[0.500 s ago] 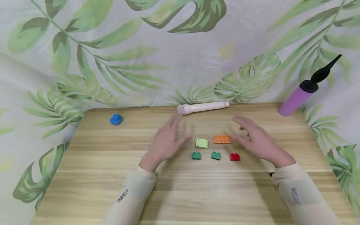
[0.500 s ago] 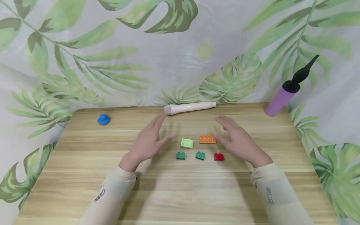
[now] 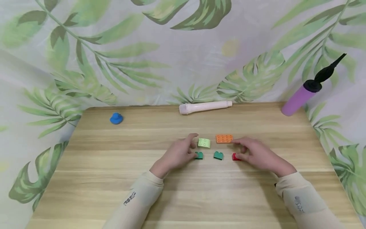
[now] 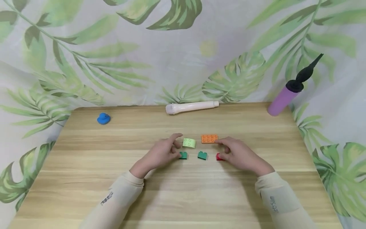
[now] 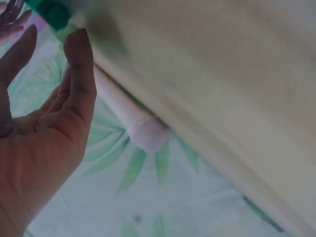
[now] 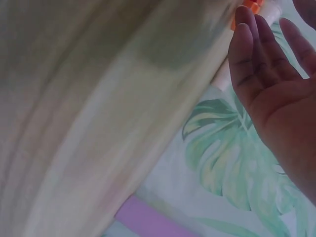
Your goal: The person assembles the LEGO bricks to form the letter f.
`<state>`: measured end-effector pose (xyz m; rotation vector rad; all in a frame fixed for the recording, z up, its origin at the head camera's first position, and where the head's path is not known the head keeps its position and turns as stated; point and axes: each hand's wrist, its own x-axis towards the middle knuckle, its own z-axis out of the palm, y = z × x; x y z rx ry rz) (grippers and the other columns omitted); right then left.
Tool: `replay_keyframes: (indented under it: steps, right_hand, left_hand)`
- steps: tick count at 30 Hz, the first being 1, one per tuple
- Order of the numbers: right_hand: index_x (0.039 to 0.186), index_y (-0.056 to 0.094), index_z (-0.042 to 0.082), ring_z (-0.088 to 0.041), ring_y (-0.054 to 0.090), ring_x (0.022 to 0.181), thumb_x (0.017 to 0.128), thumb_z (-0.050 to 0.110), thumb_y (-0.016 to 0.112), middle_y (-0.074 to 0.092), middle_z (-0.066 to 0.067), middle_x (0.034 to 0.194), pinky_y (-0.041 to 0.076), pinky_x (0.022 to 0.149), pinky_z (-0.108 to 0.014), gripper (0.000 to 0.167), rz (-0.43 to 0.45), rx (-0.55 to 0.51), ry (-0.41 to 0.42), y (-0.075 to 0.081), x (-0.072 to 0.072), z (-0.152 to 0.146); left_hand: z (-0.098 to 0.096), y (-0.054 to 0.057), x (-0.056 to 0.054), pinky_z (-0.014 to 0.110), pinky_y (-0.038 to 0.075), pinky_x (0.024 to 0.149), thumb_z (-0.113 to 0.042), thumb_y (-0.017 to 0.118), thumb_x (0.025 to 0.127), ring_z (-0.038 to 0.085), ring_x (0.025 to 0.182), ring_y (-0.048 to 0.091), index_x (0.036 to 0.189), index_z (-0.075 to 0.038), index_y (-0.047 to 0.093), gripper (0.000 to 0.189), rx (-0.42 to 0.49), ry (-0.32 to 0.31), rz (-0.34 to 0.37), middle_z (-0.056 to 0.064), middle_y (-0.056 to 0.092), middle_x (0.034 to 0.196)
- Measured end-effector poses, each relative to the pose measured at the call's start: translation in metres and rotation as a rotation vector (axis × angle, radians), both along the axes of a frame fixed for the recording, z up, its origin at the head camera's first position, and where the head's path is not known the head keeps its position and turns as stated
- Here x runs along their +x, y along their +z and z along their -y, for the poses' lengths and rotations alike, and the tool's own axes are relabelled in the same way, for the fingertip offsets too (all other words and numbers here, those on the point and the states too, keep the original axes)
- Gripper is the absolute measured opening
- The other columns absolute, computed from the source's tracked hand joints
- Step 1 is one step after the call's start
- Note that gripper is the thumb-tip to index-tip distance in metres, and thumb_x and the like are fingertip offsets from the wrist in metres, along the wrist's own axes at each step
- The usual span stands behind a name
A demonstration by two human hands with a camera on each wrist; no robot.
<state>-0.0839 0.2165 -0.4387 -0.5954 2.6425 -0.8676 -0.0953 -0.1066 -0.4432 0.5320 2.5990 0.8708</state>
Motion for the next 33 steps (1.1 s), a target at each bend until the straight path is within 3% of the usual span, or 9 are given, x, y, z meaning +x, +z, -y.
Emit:
replay_keyframes:
  steps: [5,13,19,26,33]
  right_hand:
    - [0.141,0.065,0.004,-0.009,0.064,0.094,0.098,0.017,0.077,0.072,-0.005,0.122,0.056,0.086,-0.037,0.046,0.037,-0.002,0.002,-0.006,-0.001,0.000]
    - [0.133,0.070,0.008,-0.003,0.065,0.090,0.100,0.015,0.074,0.071,0.009,0.100,0.056,0.083,-0.032,0.034,0.021,-0.016,0.030,-0.013,0.003,-0.003]
    - [0.129,0.071,0.006,-0.004,0.066,0.090,0.099,0.017,0.076,0.072,0.008,0.099,0.057,0.084,-0.032,0.032,0.031,-0.022,0.031,-0.013,0.005,-0.001]
    - [0.119,0.075,0.005,-0.004,0.065,0.087,0.094,0.023,0.082,0.073,0.007,0.096,0.055,0.079,-0.028,0.032,0.062,-0.014,0.020,-0.010,0.006,-0.002]
    - [0.114,0.077,0.005,-0.005,0.061,0.083,0.091,0.024,0.086,0.070,0.007,0.091,0.053,0.075,-0.026,0.031,0.072,-0.002,0.020,-0.010,0.007,0.001]
  left_hand:
    - [-0.003,-0.005,0.003,0.037,0.060,0.089,-0.015,0.081,0.095,0.013,0.096,0.075,0.157,-0.008,0.041,0.075,0.019,0.007,-0.023,0.005,0.076,0.119]
    - [-0.009,-0.007,0.012,0.034,0.058,0.086,-0.010,0.083,0.092,0.012,0.090,0.068,0.149,-0.007,0.052,0.065,-0.014,0.002,-0.060,0.003,0.076,0.116]
    - [-0.010,-0.007,0.016,0.035,0.057,0.083,-0.004,0.083,0.090,0.016,0.091,0.067,0.141,-0.006,0.059,0.057,0.003,0.019,-0.070,0.003,0.074,0.110]
    - [-0.009,-0.008,0.018,0.025,0.052,0.073,-0.007,0.085,0.090,0.010,0.082,0.058,0.122,-0.003,0.075,0.034,-0.038,-0.019,-0.120,0.004,0.071,0.104]
    - [-0.008,-0.006,0.020,0.024,0.050,0.071,-0.007,0.085,0.089,0.011,0.081,0.056,0.116,-0.005,0.078,0.028,-0.023,-0.025,-0.109,0.003,0.068,0.100]
